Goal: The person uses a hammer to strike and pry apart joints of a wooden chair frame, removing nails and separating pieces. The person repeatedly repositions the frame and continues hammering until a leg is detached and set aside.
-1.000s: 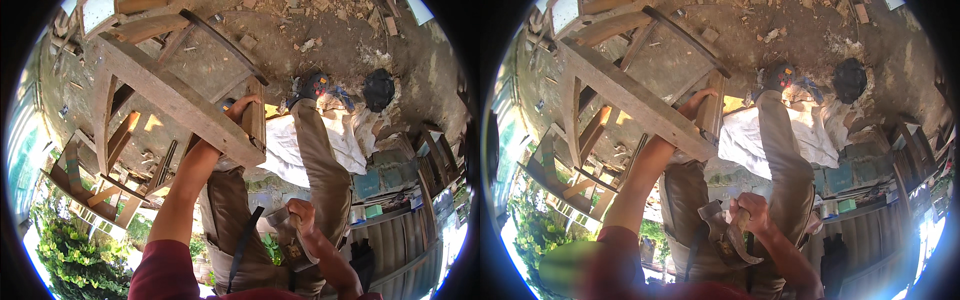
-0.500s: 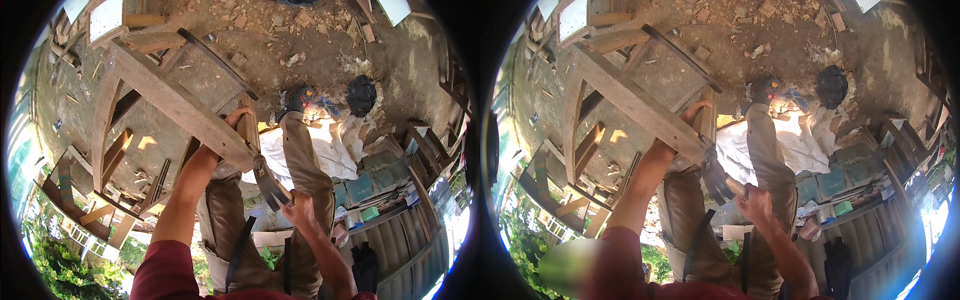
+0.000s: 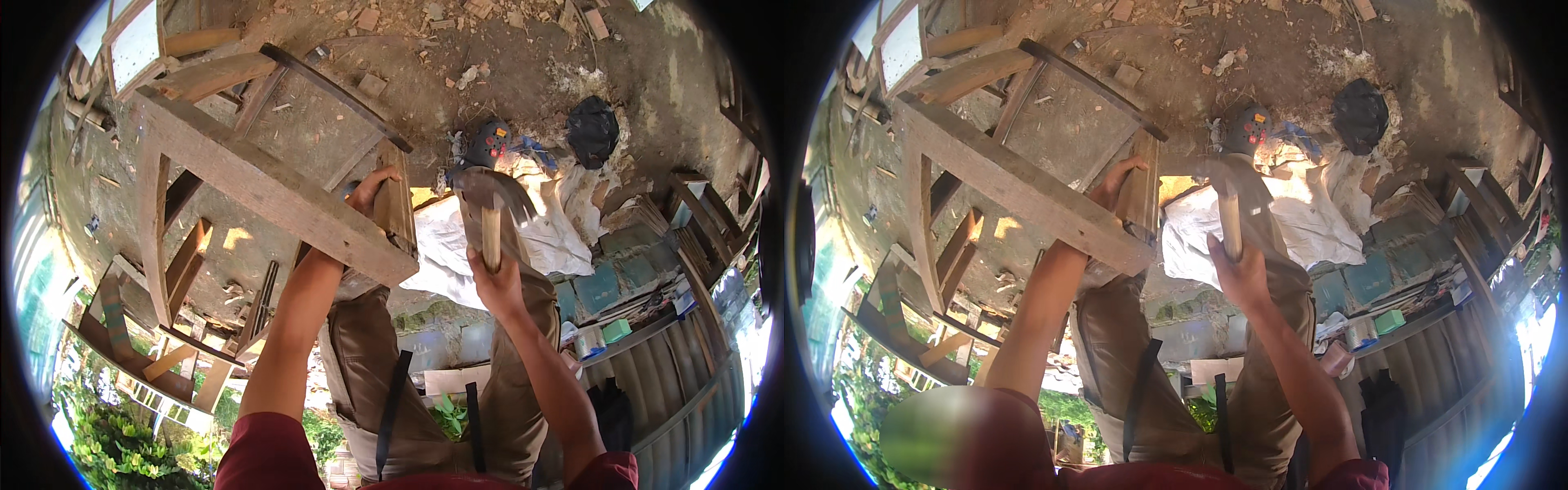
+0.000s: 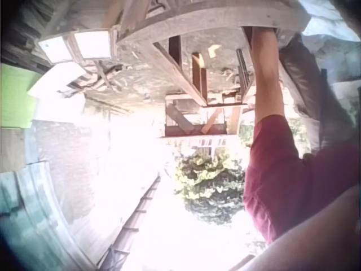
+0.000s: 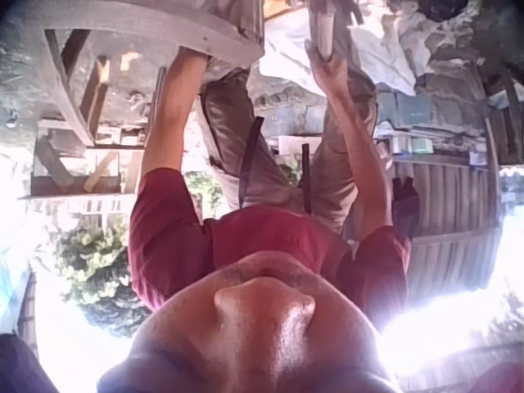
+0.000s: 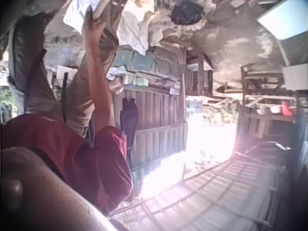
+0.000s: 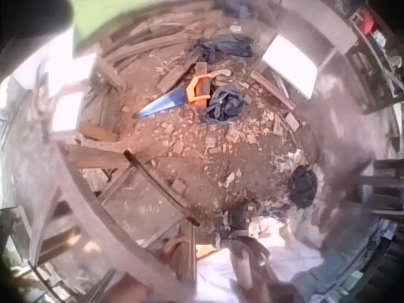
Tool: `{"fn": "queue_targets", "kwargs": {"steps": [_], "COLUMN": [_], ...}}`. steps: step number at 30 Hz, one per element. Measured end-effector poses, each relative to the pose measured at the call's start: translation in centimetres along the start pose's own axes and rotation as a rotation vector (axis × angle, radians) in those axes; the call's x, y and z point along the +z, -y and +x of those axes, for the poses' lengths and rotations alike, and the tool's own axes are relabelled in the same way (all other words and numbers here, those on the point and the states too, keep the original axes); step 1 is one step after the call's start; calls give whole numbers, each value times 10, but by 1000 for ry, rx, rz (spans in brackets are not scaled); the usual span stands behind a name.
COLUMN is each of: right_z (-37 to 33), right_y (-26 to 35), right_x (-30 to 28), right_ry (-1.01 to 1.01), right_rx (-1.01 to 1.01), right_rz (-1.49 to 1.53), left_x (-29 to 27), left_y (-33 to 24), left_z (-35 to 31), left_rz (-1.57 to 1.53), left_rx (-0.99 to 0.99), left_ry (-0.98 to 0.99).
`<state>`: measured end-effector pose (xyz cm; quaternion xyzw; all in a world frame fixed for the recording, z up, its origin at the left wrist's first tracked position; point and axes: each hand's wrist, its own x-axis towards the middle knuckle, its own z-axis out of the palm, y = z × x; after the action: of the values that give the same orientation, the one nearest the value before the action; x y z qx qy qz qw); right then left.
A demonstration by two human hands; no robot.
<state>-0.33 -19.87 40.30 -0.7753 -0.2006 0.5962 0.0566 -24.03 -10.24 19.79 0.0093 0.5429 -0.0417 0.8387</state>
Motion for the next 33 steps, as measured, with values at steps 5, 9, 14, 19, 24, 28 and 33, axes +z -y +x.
{"fn": "queue_targets", "kwargs": {"steps": [5,9,14,19,24,28,33], "right_z": [152,208,223,235,228,230,252], "right_y": [13,-4,-15,0,6,-8,11], "right_x": [17,33,54,19,45,31,8], "right_ry": [83,224,341,221,108,297,23], "right_rx": [517,533,585,443,469,506,284], "right_rz": [787,814,696,723,606,550,926], "left_x": [-7,-6,-3,-1,-3,-9,-5], "left_y": [16,11,15,10,14,15,7], "left_z": [8,5,5,0,4,9,0], "left_rz": [-178,-153,-219,-248,-285,-315,-296], "left_rx": [-25,-96,-115,-132,-126,-129,-144], "left_ry": [57,6,-61,-22,-30,-8,4]}}
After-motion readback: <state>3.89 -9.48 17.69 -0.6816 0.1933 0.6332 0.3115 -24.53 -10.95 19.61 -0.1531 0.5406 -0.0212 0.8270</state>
